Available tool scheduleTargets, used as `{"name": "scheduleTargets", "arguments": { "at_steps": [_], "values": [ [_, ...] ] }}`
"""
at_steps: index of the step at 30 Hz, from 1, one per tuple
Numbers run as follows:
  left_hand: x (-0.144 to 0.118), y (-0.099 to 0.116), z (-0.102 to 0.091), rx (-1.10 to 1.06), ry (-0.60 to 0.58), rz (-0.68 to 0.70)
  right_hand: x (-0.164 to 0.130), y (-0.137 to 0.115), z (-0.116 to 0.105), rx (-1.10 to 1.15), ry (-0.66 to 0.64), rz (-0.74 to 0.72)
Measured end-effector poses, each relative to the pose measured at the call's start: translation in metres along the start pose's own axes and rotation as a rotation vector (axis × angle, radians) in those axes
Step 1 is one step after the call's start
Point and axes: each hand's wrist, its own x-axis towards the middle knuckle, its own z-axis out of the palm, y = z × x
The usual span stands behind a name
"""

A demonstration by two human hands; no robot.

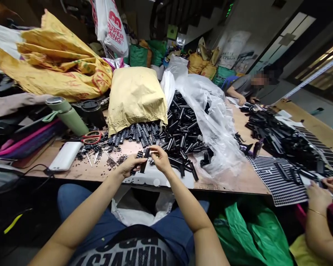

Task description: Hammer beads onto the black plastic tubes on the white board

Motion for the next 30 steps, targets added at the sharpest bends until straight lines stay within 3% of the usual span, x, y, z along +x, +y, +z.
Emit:
{"name": "scheduleTargets", "arguments": {
  "at_steps": [4,8,12,17,22,30],
  "values": [
    [-0.01,-0.002,0.0,0.143,0.235,0.124,-0.008,-0.028,-0.003,-0.398,-0.271,-0.134],
    [-0.014,-0.003,0.002,0.155,0.208,0.2,-0.013,-0.04,0.004,-0.56,-0.273,-0.129],
    [-0.019,-0.003,0.004,-0.039,0.123,0.238,-0.019,-0.037,0.002,-0.442,-0.231,-0.126],
    [-0.026,-0.004,0.009,-0.095,0.201,0.22,-0.03,-0.032,0.0,-0.227,-0.219,-0.217],
    [-0.024,-0.009,0.013,-0.197,0.313,0.224,-0.034,-0.033,0.012,-0.192,-0.25,-0.254],
    [-0.031,-0.008,0.023,-0.207,0.346,0.115,-0.035,-0.031,0.026,-0.212,-0.288,-0.163]
  ]
}}
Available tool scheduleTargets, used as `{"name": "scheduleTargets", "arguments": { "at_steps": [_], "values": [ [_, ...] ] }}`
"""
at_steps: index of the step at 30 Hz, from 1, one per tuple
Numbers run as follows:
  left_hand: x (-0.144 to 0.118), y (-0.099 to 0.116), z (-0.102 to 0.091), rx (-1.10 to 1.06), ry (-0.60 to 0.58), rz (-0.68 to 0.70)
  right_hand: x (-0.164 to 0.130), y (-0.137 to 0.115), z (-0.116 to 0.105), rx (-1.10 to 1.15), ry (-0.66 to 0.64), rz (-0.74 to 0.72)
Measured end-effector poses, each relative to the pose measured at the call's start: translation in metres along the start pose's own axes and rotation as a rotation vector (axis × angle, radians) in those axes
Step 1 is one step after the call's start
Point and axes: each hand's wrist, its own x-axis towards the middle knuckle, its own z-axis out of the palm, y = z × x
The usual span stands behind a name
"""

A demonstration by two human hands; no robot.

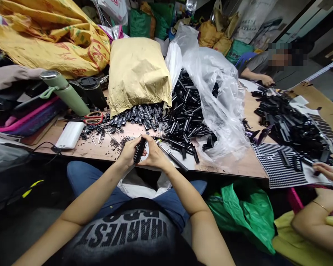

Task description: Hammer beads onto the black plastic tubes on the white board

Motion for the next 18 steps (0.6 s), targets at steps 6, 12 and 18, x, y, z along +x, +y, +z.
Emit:
{"name": "scheduleTargets", "arguments": {
  "at_steps": [6,12,18],
  "values": [
    [0.008,-0.007,-0.006,0.072,0.029,-0.128,-0.007,0.014,0.022,0.098,0.04,0.099],
    [0.023,-0.027,-0.022,0.17,0.059,-0.194,-0.012,0.026,0.041,0.064,-0.006,0.179],
    [0.036,-0.074,-0.046,1.049,0.012,0.526,-0.019,0.044,0.066,-0.22,0.052,0.313]
  ]
}}
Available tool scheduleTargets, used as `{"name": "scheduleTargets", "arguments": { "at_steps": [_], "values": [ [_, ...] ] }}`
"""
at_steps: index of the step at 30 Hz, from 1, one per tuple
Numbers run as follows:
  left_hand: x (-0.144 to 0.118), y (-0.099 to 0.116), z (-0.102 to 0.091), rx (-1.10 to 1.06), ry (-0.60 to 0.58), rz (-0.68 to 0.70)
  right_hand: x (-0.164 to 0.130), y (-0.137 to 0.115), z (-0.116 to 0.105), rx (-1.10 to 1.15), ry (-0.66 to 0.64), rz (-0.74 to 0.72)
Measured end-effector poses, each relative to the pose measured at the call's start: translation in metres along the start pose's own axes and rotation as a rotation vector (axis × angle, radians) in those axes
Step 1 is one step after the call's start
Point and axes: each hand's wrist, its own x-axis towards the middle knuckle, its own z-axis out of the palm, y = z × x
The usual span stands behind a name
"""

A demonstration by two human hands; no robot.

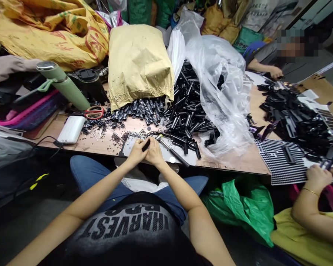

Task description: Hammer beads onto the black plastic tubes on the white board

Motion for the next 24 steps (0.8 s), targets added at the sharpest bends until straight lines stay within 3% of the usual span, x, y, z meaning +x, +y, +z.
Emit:
{"name": "scheduleTargets", "arguments": {
  "at_steps": [3,8,11,14,19,24],
  "values": [
    [-0.004,-0.019,0.007,0.418,-0.097,0.255,-0.014,0.015,-0.007,-0.164,0.013,0.041],
    [-0.001,-0.031,-0.003,0.693,-0.23,0.502,-0.041,0.041,-0.055,-0.544,0.03,0.398],
    [-0.001,-0.028,-0.009,0.773,-0.189,0.517,-0.05,0.04,-0.069,-0.448,-0.006,0.433],
    [-0.003,-0.026,-0.01,0.791,-0.154,0.493,-0.057,0.027,-0.064,-0.286,0.044,0.401],
    [-0.008,-0.022,0.002,0.785,-0.151,0.439,-0.064,0.006,-0.059,-0.321,-0.134,0.443],
    [-0.02,-0.02,0.023,0.774,-0.155,0.466,-0.054,-0.024,-0.055,-0.226,-0.006,0.286]
  ]
}}
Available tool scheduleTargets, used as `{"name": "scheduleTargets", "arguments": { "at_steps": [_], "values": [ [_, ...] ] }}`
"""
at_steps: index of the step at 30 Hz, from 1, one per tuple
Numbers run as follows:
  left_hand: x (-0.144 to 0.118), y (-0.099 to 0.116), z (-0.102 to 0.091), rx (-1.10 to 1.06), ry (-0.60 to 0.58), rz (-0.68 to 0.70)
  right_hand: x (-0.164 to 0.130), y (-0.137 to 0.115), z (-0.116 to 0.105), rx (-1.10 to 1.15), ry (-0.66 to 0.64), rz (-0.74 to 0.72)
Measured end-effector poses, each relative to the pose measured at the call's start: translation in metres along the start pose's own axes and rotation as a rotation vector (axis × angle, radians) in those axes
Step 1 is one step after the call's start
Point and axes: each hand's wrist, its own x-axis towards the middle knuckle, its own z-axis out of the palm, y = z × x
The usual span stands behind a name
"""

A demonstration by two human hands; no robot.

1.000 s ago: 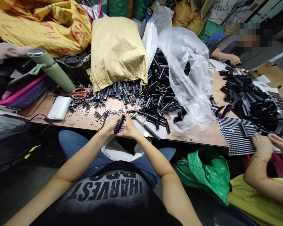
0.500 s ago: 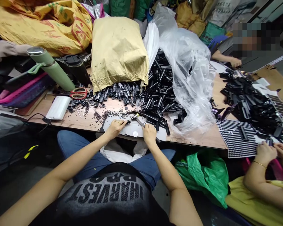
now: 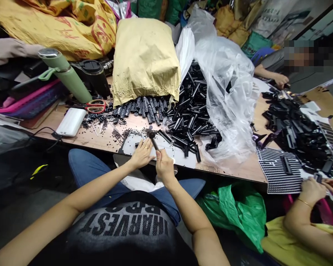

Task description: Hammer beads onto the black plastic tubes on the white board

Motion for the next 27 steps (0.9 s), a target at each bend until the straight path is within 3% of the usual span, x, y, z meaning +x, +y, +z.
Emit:
{"name": "scheduleTargets", "arguments": {
  "at_steps": [4,6,11,14,16,19,23,27],
  "values": [
    [0.0,-0.003,0.008,-0.043,0.003,0.027,0.006,-0.027,0.016,-0.136,-0.272,-0.088],
    [0.004,-0.008,0.005,-0.073,-0.027,0.043,0.008,-0.029,0.018,-0.196,-0.321,-0.074],
    [0.006,-0.002,-0.023,-0.168,-0.172,-0.125,0.009,0.008,-0.003,-0.218,-0.155,-0.001],
    [0.01,-0.002,-0.035,-0.302,-0.186,-0.088,0.009,0.046,-0.008,-0.316,-0.095,0.071],
    [0.03,-0.016,-0.039,-0.371,-0.149,-0.259,0.01,0.067,-0.004,-0.372,-0.051,0.105],
    [0.086,-0.047,-0.038,-0.462,-0.017,-0.602,0.015,0.081,0.005,-0.381,0.071,0.034],
    [0.156,-0.069,-0.029,-0.423,0.057,-0.761,0.041,0.075,-0.001,-0.273,0.264,-0.096],
    [0.186,-0.064,-0.022,-0.437,0.063,-0.863,0.098,0.069,-0.028,-0.285,0.352,-0.023]
  ]
}}
